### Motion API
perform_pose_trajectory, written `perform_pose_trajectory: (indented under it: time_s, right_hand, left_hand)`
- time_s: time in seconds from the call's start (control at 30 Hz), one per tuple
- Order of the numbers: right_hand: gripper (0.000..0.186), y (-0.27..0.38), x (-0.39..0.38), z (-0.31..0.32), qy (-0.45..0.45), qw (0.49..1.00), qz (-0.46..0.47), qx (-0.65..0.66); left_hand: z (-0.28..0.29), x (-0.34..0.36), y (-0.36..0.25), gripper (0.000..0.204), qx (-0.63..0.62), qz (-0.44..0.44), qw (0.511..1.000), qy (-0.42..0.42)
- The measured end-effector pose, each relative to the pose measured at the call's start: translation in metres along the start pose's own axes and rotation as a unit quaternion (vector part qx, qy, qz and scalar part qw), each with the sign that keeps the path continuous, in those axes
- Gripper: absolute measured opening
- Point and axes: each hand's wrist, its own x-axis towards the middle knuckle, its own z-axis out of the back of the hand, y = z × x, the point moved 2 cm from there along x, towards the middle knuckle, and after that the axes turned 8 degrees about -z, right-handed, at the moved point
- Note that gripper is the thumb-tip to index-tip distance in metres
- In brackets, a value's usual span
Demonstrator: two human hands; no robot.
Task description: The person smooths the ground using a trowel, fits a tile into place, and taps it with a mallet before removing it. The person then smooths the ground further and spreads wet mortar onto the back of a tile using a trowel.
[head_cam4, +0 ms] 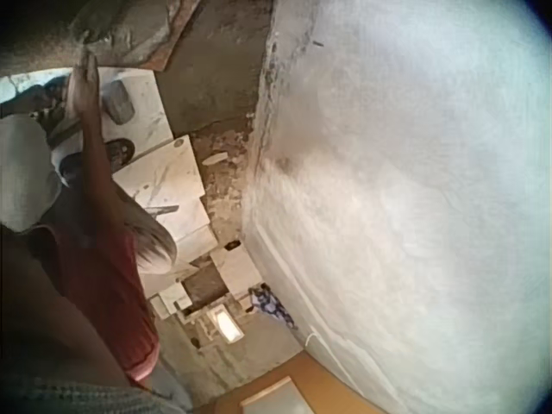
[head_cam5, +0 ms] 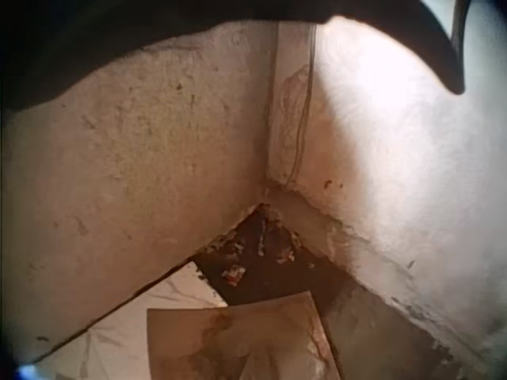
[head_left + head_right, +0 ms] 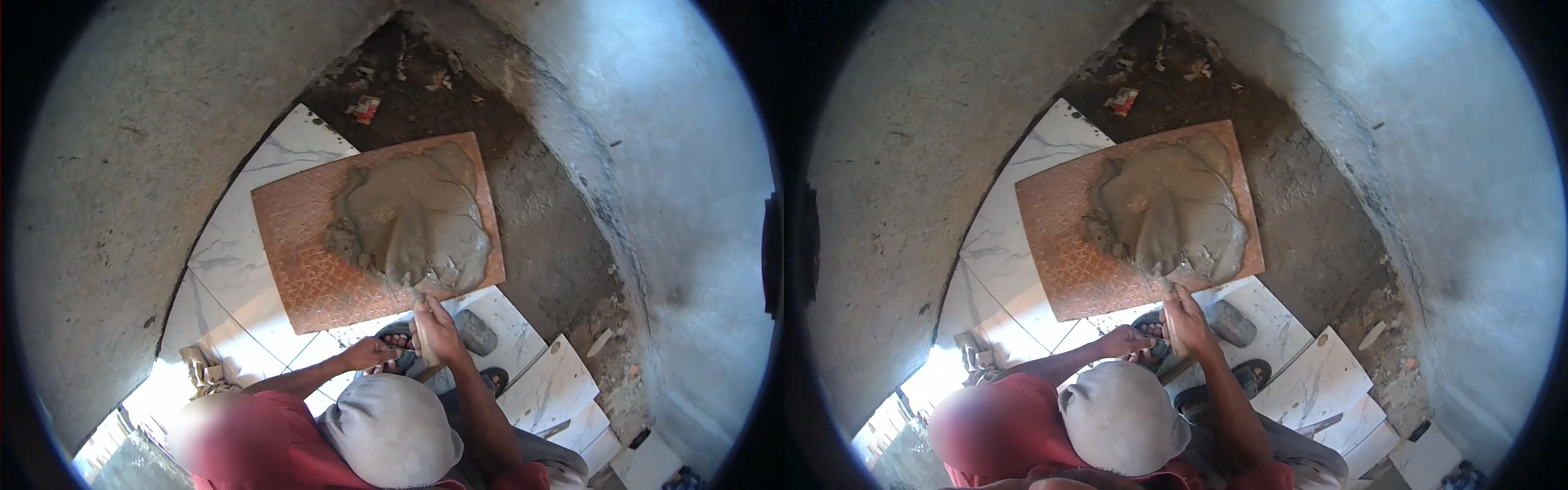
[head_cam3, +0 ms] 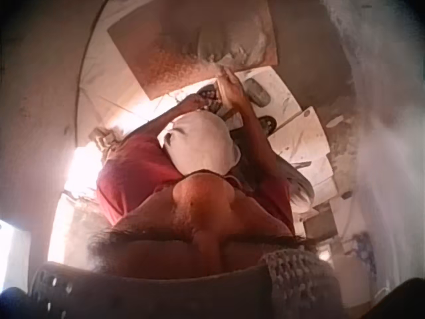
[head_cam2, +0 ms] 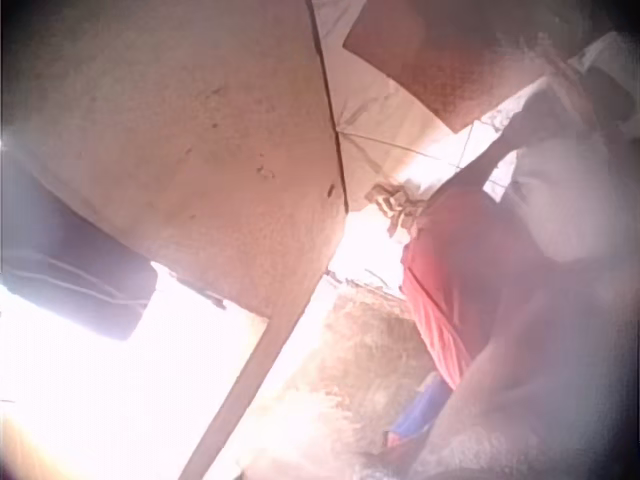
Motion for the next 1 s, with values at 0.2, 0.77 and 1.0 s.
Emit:
perform_pose_trajectory:
  time_s: [0.2, 0.77, 1.0]
  right_hand:
    - [0.04, 0.005, 0.041, -0.02, -0.007, 0.843, 0.197, -0.501]
    - [0.054, 0.029, 0.046, -0.039, -0.14, 0.915, 0.15, -0.348]
    - [0.059, 0.042, 0.078, -0.083, 0.063, 0.964, -0.007, -0.257]
  left_hand:
    - [-0.003, 0.003, -0.008, 0.049, 0.003, 0.002, 1.0, 0.006]
    - [0.002, -0.009, -0.006, 0.048, -0.013, 0.019, 1.0, -0.001]
    - [-0.001, 0.001, 0.0, 0.047, 0.012, -0.022, 1.0, 0.001]
